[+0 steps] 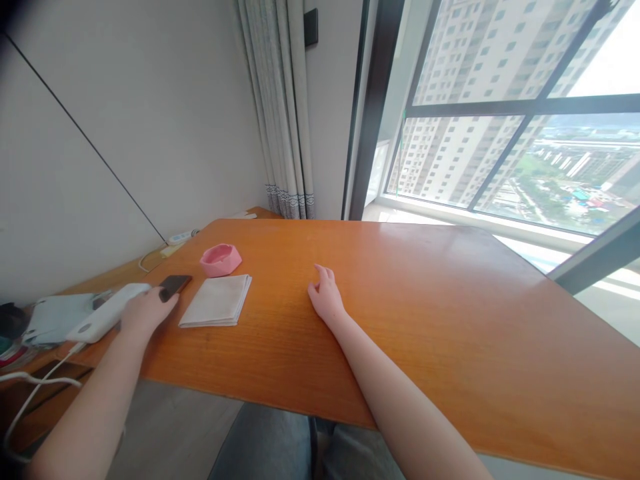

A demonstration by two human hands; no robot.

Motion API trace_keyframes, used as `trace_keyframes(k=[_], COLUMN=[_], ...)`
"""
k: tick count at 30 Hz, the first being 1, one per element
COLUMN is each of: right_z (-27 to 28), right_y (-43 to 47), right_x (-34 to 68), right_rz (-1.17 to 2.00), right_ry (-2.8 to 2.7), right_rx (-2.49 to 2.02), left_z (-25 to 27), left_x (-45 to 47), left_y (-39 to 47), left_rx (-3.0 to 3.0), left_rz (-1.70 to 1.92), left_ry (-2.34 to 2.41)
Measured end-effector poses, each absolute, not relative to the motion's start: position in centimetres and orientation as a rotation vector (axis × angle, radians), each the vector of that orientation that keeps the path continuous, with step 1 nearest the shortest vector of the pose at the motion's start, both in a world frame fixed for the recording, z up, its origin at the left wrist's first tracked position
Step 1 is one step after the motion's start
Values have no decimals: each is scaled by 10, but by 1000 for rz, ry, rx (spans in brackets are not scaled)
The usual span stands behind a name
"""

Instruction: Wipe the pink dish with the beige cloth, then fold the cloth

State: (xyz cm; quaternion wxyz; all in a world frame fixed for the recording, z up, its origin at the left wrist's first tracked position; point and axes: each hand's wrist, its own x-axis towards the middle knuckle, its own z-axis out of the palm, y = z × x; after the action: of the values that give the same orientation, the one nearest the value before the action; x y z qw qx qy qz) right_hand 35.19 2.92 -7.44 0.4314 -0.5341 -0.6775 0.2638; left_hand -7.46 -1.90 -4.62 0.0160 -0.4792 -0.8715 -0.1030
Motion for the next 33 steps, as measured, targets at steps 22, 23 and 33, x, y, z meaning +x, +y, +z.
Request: trace_keyframes(k=[22, 23, 33], right_z=[-76, -77, -77], right_y=[29, 29, 31], right_x=[353, 353, 354], right_rz=[638, 639, 642], right_ry=[-1719, -1724, -1744], right_rx=[-1310, -1307, -1303], left_z=[-45, -44, -46], left_x=[-33, -25, 11], left_y=[6, 14, 66], left_rx=[-1657, -1675, -1894], left_rz=[-785, -826, -700], left_ry=[-2216, -2200, -2223])
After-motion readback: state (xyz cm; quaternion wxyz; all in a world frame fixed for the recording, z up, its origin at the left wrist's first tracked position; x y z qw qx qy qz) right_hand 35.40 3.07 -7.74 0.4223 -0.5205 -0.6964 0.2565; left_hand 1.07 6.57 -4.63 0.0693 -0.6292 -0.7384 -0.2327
